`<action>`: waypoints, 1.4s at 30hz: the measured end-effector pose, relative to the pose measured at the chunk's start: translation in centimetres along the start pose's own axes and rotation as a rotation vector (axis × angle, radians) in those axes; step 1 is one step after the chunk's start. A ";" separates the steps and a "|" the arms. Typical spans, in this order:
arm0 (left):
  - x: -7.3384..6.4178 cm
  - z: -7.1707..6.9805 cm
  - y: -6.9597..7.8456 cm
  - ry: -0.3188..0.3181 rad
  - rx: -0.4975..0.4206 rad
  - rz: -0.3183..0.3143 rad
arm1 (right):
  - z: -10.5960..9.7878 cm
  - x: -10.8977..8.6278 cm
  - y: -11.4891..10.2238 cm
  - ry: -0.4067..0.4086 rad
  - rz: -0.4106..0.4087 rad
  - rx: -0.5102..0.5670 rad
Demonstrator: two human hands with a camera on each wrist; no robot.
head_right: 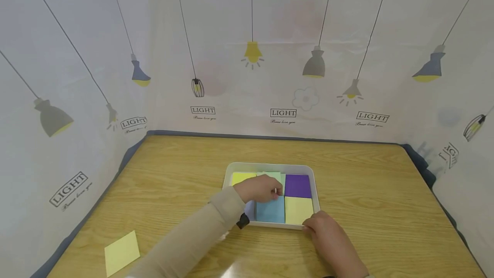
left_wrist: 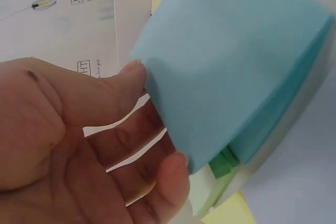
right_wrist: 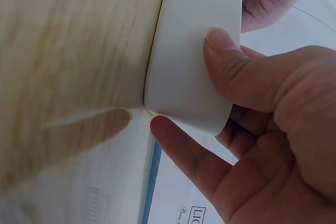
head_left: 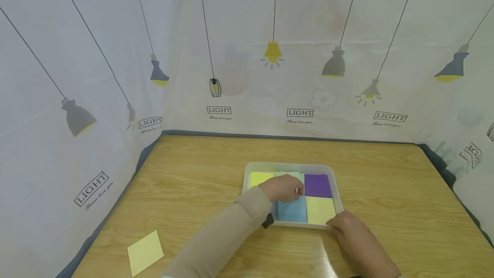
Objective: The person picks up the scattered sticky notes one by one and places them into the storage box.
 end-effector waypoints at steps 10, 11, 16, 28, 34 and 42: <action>-0.6 0.0 -0.1 0.008 0.001 -0.011 | 0.1 0.1 0.2 0.005 -0.001 0.003; -0.6 0.0 -0.1 0.009 -0.001 -0.010 | 0.1 0.1 0.1 0.006 0.000 0.007; -0.6 0.0 -0.2 0.017 -0.033 -0.009 | 0.1 0.1 0.1 0.010 0.004 0.010; -1.2 -0.2 -0.7 0.035 -0.025 -0.005 | 0.4 0.3 0.1 -0.044 0.029 0.010; -2.2 -0.5 -0.8 0.051 -0.033 -0.012 | 0.5 0.4 0.2 -0.062 0.050 0.021; -4.0 -0.9 -1.9 0.067 -0.083 -0.022 | 0.5 0.5 0.2 -0.060 0.050 0.015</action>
Point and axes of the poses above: each hand's wrist, its own x-axis towards the middle knuckle, its own z-axis out of the palm, y = z × x, the point moved 5 cm from there along x, towards the middle knuckle, and after that the axes turned 14 degrees about -z, right-handed, at the moved point
